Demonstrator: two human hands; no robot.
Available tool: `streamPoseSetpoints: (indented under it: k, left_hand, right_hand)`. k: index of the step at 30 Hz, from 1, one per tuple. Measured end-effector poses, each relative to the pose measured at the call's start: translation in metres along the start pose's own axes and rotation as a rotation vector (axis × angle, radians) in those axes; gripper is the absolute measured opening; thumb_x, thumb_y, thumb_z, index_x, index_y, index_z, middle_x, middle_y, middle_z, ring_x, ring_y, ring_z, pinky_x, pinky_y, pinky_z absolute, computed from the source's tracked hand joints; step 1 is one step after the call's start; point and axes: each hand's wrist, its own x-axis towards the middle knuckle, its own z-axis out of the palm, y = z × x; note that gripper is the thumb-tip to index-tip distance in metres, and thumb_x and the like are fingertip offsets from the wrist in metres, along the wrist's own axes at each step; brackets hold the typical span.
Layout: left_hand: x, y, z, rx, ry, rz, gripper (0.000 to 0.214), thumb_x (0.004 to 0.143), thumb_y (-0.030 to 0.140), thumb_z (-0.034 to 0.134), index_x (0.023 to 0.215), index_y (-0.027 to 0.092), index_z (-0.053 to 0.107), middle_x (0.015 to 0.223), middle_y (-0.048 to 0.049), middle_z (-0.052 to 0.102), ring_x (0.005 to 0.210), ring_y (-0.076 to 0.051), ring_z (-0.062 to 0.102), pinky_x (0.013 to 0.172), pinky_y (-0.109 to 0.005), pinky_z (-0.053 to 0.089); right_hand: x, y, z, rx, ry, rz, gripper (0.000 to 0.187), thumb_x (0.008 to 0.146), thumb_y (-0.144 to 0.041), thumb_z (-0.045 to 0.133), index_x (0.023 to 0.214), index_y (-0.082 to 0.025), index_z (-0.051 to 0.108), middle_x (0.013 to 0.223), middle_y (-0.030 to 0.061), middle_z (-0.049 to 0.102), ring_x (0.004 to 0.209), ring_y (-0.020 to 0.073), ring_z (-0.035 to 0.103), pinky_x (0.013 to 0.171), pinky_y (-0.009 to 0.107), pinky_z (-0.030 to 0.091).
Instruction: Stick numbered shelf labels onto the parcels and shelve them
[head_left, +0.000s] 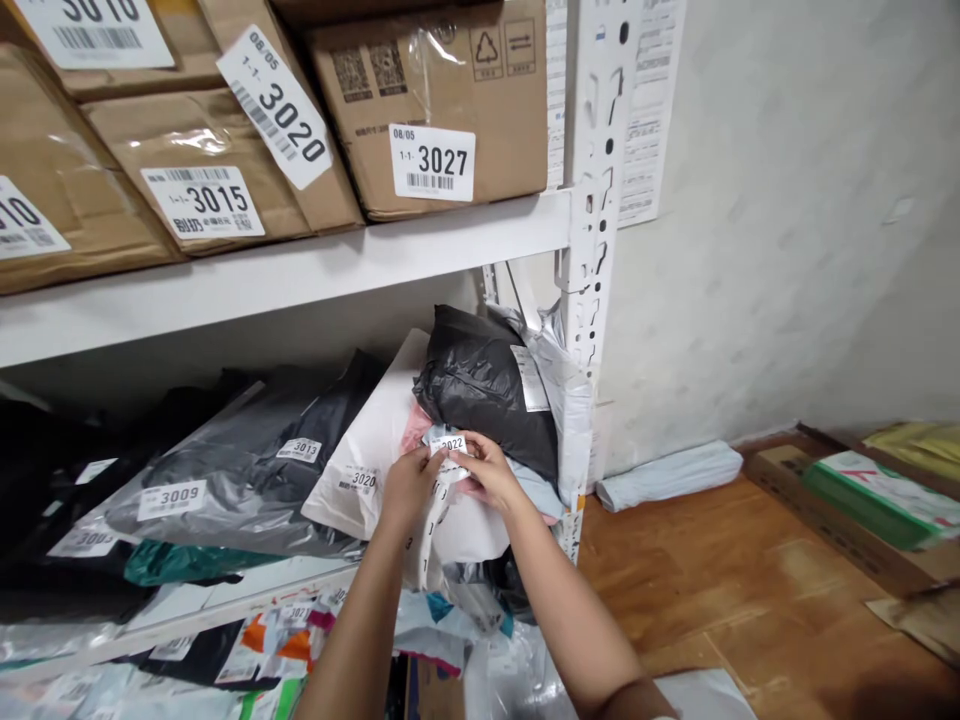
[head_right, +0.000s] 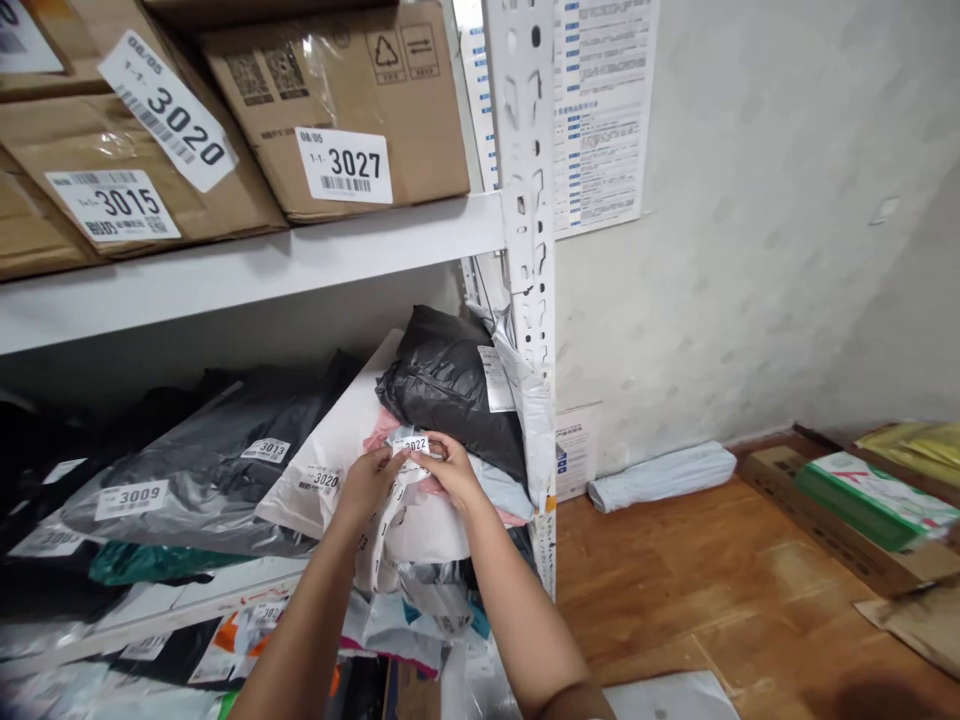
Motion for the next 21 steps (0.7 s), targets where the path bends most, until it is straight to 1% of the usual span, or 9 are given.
streamPoseSetpoints:
  k: [2, 4, 5, 8, 11, 12, 16, 19, 21]
  left_hand:
    - [-0.001, -0.001, 0.001, 0.002, -0.009, 0.007, 0.035, 0.089, 0.047, 0.047, 0.084, 0.02, 0.067, 0.071, -0.002, 0.07, 0.066, -0.017, 0.063, 0.059, -0.024, 0.037]
    - [-0.002, 0.0, 0.003, -0.04, 0.002, -0.022, 0.031, 0.088, 0.044, 0.049, 0.098, 0.022, 0.067, 0.081, -0.0023, 0.073, 0.073, -0.017, 0.066, 0.063, -0.023, 0.041]
    - [-0.002, 0.002, 0.005, -0.036, 0.015, -0.041, 0.03, 0.089, 0.043, 0.048, 0.101, 0.022, 0.067, 0.085, -0.0025, 0.073, 0.076, -0.017, 0.067, 0.065, -0.023, 0.042]
    - [0.0, 0.009, 0.01, 0.092, 0.068, -0.112, 0.035, 0.091, 0.045, 0.043, 0.091, 0.019, 0.067, 0.085, -0.0075, 0.073, 0.079, -0.021, 0.067, 0.065, -0.026, 0.043]
    - [0.004, 0.014, 0.014, 0.194, 0.125, -0.188, 0.04, 0.09, 0.047, 0.041, 0.089, 0.016, 0.067, 0.087, -0.0155, 0.071, 0.081, -0.029, 0.066, 0.064, -0.032, 0.041]
    - [0.005, 0.015, 0.014, 0.206, 0.138, -0.204, 0.041, 0.091, 0.047, 0.039, 0.09, 0.016, 0.067, 0.089, -0.0165, 0.071, 0.083, -0.03, 0.066, 0.064, -0.032, 0.04]
    - [0.009, 0.008, 0.014, 0.191, 0.126, -0.206, 0.033, 0.088, 0.046, 0.045, 0.085, 0.021, 0.068, 0.088, -0.0108, 0.072, 0.082, -0.026, 0.065, 0.063, -0.029, 0.038]
    - [0.011, 0.0, 0.014, 0.176, 0.138, -0.216, 0.038, 0.086, 0.051, 0.044, 0.074, 0.02, 0.063, 0.077, -0.0096, 0.069, 0.074, -0.024, 0.062, 0.059, -0.028, 0.034]
    - [0.011, -0.005, 0.014, 0.118, 0.121, -0.193, 0.041, 0.083, 0.055, 0.046, 0.064, 0.02, 0.057, 0.066, -0.0062, 0.062, 0.066, -0.022, 0.057, 0.056, -0.027, 0.03]
  right_hand:
    - [0.0, -0.002, -0.002, -0.02, -0.026, 0.011, 0.051, 0.059, -0.035, 0.08, 0.105, -0.018, 0.066, 0.088, 0.0035, 0.071, 0.066, 0.0129, 0.062, 0.057, 0.022, 0.047]
    - [0.002, -0.001, -0.002, -0.092, 0.0, -0.007, 0.044, 0.06, -0.039, 0.079, 0.097, -0.016, 0.068, 0.08, 0.0031, 0.071, 0.06, 0.0123, 0.06, 0.054, 0.022, 0.046]
    - [0.004, 0.001, -0.001, -0.129, 0.033, -0.023, 0.04, 0.062, -0.041, 0.077, 0.091, -0.015, 0.069, 0.074, 0.0027, 0.07, 0.057, 0.0119, 0.058, 0.052, 0.022, 0.045]
    - [0.012, 0.013, 0.004, -0.186, 0.136, -0.064, 0.037, 0.069, -0.047, 0.07, 0.084, -0.014, 0.069, 0.067, 0.0021, 0.067, 0.054, 0.0123, 0.056, 0.051, 0.023, 0.044]
    - [0.024, 0.025, 0.008, -0.259, 0.247, -0.104, 0.037, 0.068, -0.047, 0.068, 0.084, -0.013, 0.07, 0.067, 0.0021, 0.067, 0.055, 0.0131, 0.055, 0.052, 0.023, 0.043]
    - [0.027, 0.028, 0.009, -0.295, 0.284, -0.118, 0.035, 0.067, -0.045, 0.069, 0.082, -0.014, 0.07, 0.066, 0.0016, 0.066, 0.055, 0.013, 0.054, 0.052, 0.023, 0.042]
    - [0.036, 0.038, 0.008, -0.468, 0.427, -0.16, 0.026, 0.064, -0.039, 0.071, 0.072, -0.015, 0.072, 0.061, -0.0021, 0.059, 0.056, 0.0112, 0.048, 0.055, 0.022, 0.037]
    - [0.038, 0.042, 0.008, -0.573, 0.502, -0.155, 0.025, 0.064, -0.039, 0.071, 0.069, -0.016, 0.072, 0.054, -0.0049, 0.051, 0.052, 0.0102, 0.042, 0.052, 0.021, 0.033]
    - [0.038, 0.045, 0.009, -0.623, 0.536, -0.143, 0.024, 0.065, -0.04, 0.069, 0.068, -0.016, 0.072, 0.051, -0.0058, 0.047, 0.049, 0.01, 0.04, 0.05, 0.022, 0.031]
